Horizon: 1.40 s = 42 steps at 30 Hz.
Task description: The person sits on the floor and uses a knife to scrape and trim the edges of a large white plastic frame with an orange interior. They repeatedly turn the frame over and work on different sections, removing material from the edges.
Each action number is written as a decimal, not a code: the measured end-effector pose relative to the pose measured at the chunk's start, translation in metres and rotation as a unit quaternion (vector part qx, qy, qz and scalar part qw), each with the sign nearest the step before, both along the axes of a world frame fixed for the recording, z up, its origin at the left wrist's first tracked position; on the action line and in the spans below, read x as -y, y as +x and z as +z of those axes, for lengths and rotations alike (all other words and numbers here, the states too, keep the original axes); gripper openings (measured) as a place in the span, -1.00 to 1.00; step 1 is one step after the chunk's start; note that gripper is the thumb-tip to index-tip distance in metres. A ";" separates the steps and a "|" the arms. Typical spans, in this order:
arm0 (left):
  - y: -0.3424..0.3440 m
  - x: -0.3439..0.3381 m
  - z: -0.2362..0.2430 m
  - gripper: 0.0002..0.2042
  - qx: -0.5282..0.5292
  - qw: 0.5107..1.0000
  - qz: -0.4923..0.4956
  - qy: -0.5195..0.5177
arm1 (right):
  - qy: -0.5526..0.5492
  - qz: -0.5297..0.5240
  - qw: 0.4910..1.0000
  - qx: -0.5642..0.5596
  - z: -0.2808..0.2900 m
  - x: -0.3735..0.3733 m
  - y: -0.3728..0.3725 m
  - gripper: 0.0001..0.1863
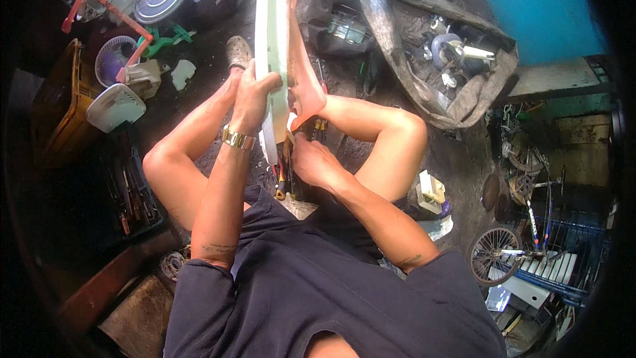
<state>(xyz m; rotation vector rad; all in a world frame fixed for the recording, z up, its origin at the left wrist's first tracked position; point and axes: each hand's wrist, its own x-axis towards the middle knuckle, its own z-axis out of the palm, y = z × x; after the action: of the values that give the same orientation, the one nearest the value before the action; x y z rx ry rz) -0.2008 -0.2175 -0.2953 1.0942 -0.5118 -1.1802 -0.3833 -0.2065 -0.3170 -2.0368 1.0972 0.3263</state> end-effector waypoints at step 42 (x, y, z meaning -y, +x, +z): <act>0.009 0.010 -0.005 -0.59 -0.064 0.995 -0.074 -0.014 | 0.205 -0.246 0.921 0.222 0.016 -0.020 -0.043 -0.70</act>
<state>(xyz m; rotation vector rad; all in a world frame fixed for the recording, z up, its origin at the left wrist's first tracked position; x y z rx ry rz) -0.1915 -0.2273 -0.3000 0.9621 -0.5166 -1.3595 -0.4262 -0.1869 -0.3008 -1.3172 1.0935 -0.1521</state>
